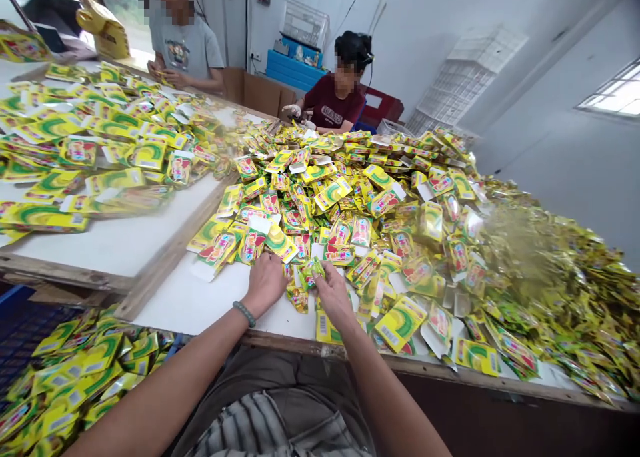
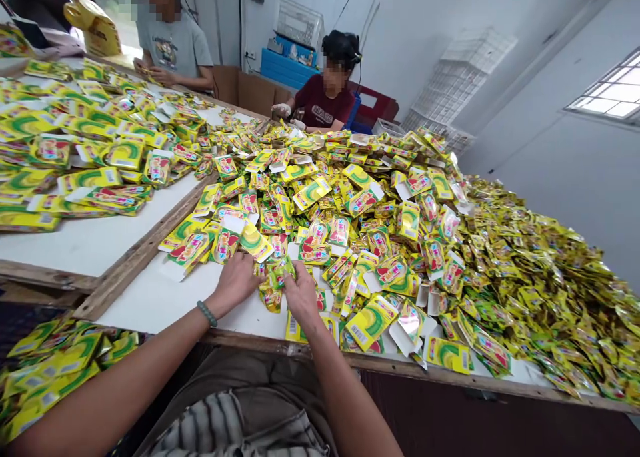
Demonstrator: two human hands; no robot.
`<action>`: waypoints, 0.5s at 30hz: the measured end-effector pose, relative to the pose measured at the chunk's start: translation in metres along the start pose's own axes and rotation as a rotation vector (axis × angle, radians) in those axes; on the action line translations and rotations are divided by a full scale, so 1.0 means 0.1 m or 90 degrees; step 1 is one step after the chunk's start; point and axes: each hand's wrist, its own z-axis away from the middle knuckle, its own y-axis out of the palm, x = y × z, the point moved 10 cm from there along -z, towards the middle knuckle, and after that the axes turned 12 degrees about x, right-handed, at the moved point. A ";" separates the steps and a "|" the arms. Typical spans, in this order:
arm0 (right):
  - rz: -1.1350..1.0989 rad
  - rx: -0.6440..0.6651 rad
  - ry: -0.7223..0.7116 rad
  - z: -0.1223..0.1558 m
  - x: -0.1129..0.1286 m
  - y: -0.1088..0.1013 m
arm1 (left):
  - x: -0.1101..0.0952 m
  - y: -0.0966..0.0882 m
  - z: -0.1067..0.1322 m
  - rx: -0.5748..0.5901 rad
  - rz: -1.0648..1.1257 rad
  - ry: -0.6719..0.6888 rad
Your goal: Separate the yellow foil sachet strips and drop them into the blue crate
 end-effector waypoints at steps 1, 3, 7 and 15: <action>-0.048 -0.004 0.003 0.02 -0.03 0.00 | 0.03 0.00 0.00 0.005 0.006 -0.001; -0.135 -0.014 0.016 0.06 -0.08 -0.01 | 0.14 0.00 0.04 0.016 0.053 -0.004; -0.234 0.050 0.050 0.12 -0.07 0.12 | 0.38 0.09 0.22 0.079 0.427 0.026; -0.037 0.167 -0.031 0.15 0.25 0.37 | 0.21 0.20 0.56 0.232 0.738 0.066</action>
